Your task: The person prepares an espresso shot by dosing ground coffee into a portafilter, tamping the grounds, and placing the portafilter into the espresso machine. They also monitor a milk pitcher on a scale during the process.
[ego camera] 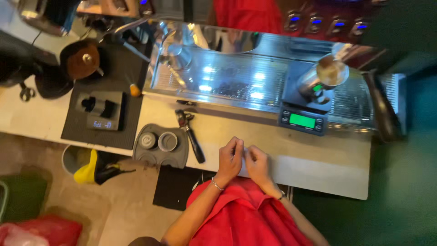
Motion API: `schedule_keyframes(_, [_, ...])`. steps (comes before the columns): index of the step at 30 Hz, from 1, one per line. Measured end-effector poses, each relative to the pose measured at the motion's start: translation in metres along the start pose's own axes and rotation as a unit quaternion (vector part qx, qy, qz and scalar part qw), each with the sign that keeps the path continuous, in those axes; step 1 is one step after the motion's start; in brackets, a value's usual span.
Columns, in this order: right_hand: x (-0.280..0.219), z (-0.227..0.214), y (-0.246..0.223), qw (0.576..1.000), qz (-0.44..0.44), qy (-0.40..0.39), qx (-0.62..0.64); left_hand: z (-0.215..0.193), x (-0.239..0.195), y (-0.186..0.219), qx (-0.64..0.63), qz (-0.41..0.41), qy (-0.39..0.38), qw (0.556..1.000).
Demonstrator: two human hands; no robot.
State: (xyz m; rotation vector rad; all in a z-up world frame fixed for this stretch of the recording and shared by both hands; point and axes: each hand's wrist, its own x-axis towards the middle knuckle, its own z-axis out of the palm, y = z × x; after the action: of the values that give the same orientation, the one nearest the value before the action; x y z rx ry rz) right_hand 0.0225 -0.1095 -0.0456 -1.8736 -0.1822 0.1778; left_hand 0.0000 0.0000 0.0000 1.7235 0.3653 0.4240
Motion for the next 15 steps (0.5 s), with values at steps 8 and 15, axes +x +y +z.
schedule_keyframes(8, [0.013, 0.077, -0.077, 0.947, -0.013, -0.262, -0.184, -0.112, -0.021, -0.007, 0.165, 0.000, 0.231, 0.959])
schedule_keyframes(15, [0.014, 0.148, -0.114, 0.875, 0.003, -0.265, -0.405, -0.210, -0.006, -0.021, 0.466, 0.049, 0.092, 0.879])
